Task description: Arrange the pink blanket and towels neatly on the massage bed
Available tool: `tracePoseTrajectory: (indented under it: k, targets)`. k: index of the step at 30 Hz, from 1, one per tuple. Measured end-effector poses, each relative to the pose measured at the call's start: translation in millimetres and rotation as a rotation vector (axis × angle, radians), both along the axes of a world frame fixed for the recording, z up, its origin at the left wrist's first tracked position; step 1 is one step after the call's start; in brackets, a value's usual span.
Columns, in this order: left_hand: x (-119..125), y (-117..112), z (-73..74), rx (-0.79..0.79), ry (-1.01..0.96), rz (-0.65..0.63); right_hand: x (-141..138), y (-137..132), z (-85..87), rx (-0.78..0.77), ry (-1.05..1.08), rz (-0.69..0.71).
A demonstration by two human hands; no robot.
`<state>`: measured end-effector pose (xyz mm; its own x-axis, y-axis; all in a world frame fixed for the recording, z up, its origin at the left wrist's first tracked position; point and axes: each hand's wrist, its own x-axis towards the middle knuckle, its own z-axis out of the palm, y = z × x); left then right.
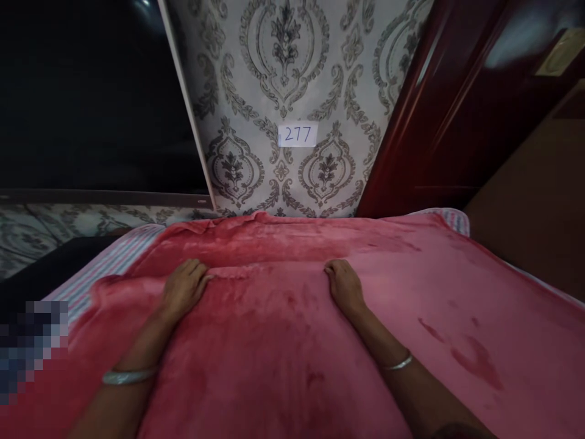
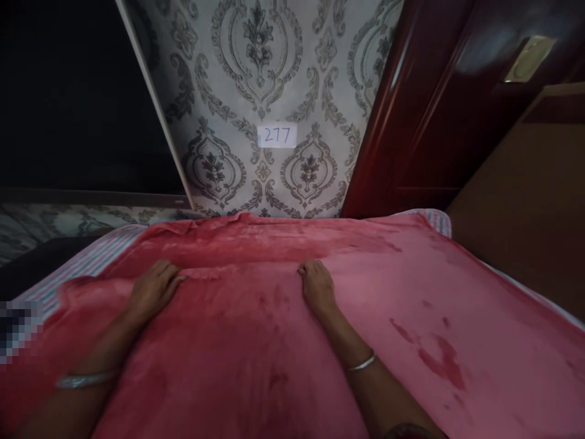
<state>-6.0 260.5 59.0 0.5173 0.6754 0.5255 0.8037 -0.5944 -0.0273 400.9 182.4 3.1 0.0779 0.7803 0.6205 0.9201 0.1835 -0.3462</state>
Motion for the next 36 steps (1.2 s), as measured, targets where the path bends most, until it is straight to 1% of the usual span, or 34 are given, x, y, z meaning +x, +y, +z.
tracePoseTrajectory:
  k: [3,6,9,12,15,18,20,22,26,29,33,36]
  targets:
    - [-2.1,1.4,-1.9,-0.088,0.005,0.019,1.1,0.1,-0.9,-0.040,-0.004,0.037]
    - [-15.1,2.3,-3.6,-0.182,-0.013,0.032,3.5,-3.7,0.2,-0.061,-0.011,0.107]
    - [-39.9,1.9,-4.9,-0.275,-0.029,0.099,7.1,-10.0,2.3,-0.068,-0.008,0.203]
    - [-69.6,1.1,-6.0,-0.347,-0.022,0.224,9.4,-13.7,4.0,-0.080,-0.021,0.268]
    - [-97.0,0.3,-6.7,-0.356,0.013,0.342,12.6,-13.7,5.4,-0.102,-0.025,0.305]
    - [-117.0,-1.0,-6.4,-0.300,0.054,0.422,21.0,-11.9,5.8,-0.141,-0.030,0.335]
    - [-123.2,-2.4,-4.1,-0.252,0.079,0.479,28.6,-10.4,4.7,-0.175,-0.039,0.322]
    - [-122.2,-4.5,0.9,-0.228,0.097,0.515,34.8,-9.3,3.1,-0.211,-0.039,0.288]
    - [-107.2,-14.8,19.7,-0.164,0.103,0.563,37.4,-10.4,3.6,-0.254,-0.010,0.225]
    - [-98.0,-30.6,41.3,-0.070,0.108,0.555,35.7,-13.8,7.4,-0.205,-0.008,0.181]
    - [-92.6,-56.2,81.3,0.055,0.179,0.538,38.9,-19.6,15.8,-0.133,-0.032,0.130]
    - [-87.3,-73.0,116.0,0.100,0.261,0.532,48.1,-26.8,31.0,-0.094,-0.025,0.042]
